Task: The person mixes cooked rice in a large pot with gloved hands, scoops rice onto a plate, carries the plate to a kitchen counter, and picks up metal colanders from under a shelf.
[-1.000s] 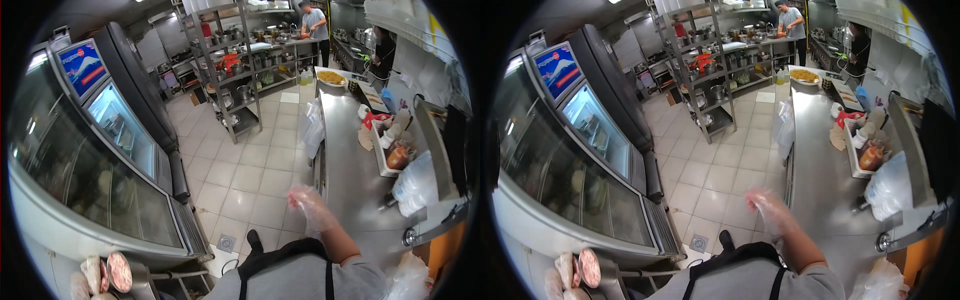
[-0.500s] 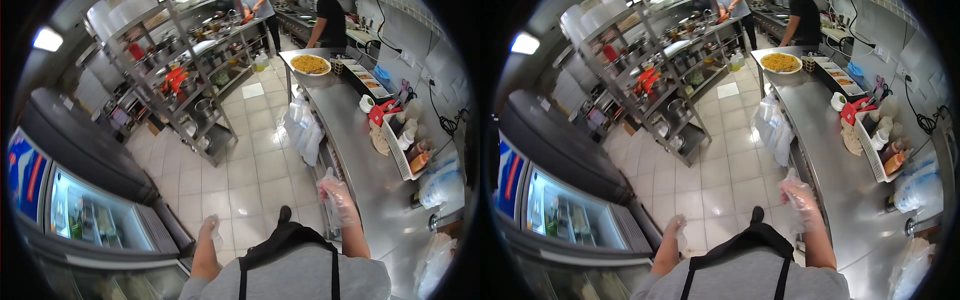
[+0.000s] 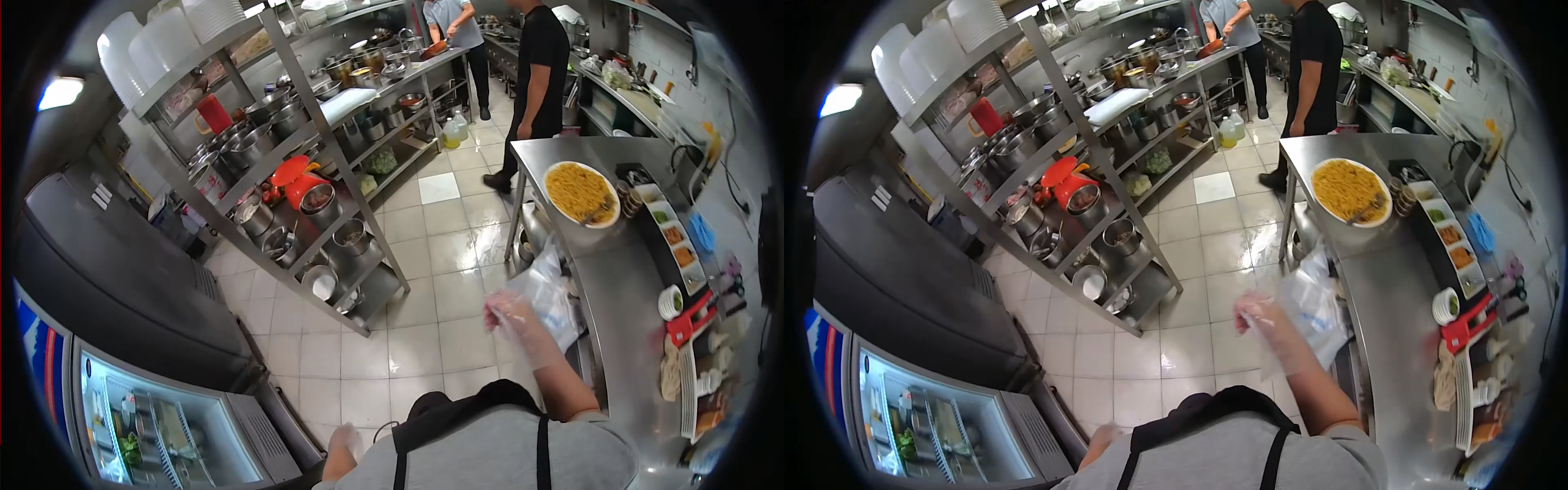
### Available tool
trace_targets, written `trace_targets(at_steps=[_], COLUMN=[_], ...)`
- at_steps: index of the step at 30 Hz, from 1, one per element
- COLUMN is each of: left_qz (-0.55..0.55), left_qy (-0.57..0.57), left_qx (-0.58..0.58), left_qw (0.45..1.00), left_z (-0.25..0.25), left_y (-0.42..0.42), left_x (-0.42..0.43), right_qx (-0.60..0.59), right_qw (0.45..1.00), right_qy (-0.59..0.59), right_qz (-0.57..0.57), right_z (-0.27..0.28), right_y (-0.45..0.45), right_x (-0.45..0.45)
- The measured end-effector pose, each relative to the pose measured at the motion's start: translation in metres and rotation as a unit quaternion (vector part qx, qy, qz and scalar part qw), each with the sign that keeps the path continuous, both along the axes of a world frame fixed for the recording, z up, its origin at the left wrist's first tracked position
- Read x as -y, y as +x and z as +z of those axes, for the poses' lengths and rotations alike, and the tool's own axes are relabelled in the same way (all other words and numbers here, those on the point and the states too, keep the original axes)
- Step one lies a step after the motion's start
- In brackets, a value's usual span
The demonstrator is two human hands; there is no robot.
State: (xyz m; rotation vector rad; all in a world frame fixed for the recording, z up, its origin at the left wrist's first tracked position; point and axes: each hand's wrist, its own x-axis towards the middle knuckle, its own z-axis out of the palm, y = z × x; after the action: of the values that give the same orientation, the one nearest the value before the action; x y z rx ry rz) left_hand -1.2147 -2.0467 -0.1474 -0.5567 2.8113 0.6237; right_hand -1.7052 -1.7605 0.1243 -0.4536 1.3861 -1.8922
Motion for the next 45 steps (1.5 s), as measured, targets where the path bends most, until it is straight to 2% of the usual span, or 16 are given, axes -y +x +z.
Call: trace_targets(at_steps=[3,6,8,10,11,14,15,16,17,19,21,26,30,35,38,45], left_qz=[0.144,0.106,0.058,-0.032,-0.114,0.036,0.030,-0.129,-0.099,-0.225,-0.163,-0.297,-0.343,-0.079,-0.070,0.001], left_qy=[0.124,0.132,-0.028,0.043,0.104,0.148,0.159,0.143,0.204,0.151,0.270,0.299,0.223,0.355,0.292,0.502], left_qx=[0.057,0.070,0.034,0.181,-0.190,0.103,0.125,0.154,0.107,-0.018,0.066,0.104,-0.013,0.115,0.107,0.063], left_qw=[0.980,0.983,0.997,0.982,0.969,0.983,0.979,0.969,0.968,0.962,0.947,0.901,0.912,0.925,0.948,0.863], left_z=[0.053,0.102,-0.003,0.023,-0.010,-0.066,-0.071,-0.072,0.040,0.025,0.046,0.136,0.133,0.158,0.150,0.136], left_y=[-0.018,-0.096,-0.109,-0.225,-0.245,-0.420,-0.475,-0.534,-0.570,-0.641,-0.704,-0.844,-0.910,-0.975,-1.006,-1.162], left_x=[0.014,0.064,0.144,0.195,0.228,0.275,0.278,0.285,0.233,0.216,0.183,0.144,0.186,0.230,0.263,0.329], right_qx=[0.010,0.049,0.035,-0.002,-0.037,-0.065,-0.038,-0.012,-0.015,-0.024,-0.067,-0.062,-0.072,-0.073,-0.056,-0.124], right_qw=[0.995,0.998,0.999,0.995,0.990,0.966,0.954,0.939,0.932,0.917,0.891,0.816,0.841,0.856,0.860,0.867], right_qy=[-0.062,-0.030,0.017,0.045,0.039,0.039,0.044,0.047,0.023,-0.025,-0.053,-0.108,-0.234,-0.263,-0.268,-0.241], right_qz=[0.075,0.032,-0.028,-0.093,-0.130,-0.248,-0.295,-0.341,-0.360,-0.397,-0.447,-0.564,-0.483,-0.438,-0.431,-0.418], right_z=[-0.002,0.001,0.016,0.024,0.024,0.024,0.034,0.043,0.047,0.052,0.059,0.100,0.112,0.131,0.139,0.128], right_y=[-0.033,-0.057,-0.081,-0.104,-0.120,-0.148,-0.154,-0.160,-0.170,-0.192,-0.217,-0.319,-0.429,-0.557,-0.615,-0.757], right_x=[0.068,0.110,0.125,0.128,0.129,0.124,0.123,0.121,0.118,0.112,0.109,0.109,0.112,0.149,0.184,0.220])
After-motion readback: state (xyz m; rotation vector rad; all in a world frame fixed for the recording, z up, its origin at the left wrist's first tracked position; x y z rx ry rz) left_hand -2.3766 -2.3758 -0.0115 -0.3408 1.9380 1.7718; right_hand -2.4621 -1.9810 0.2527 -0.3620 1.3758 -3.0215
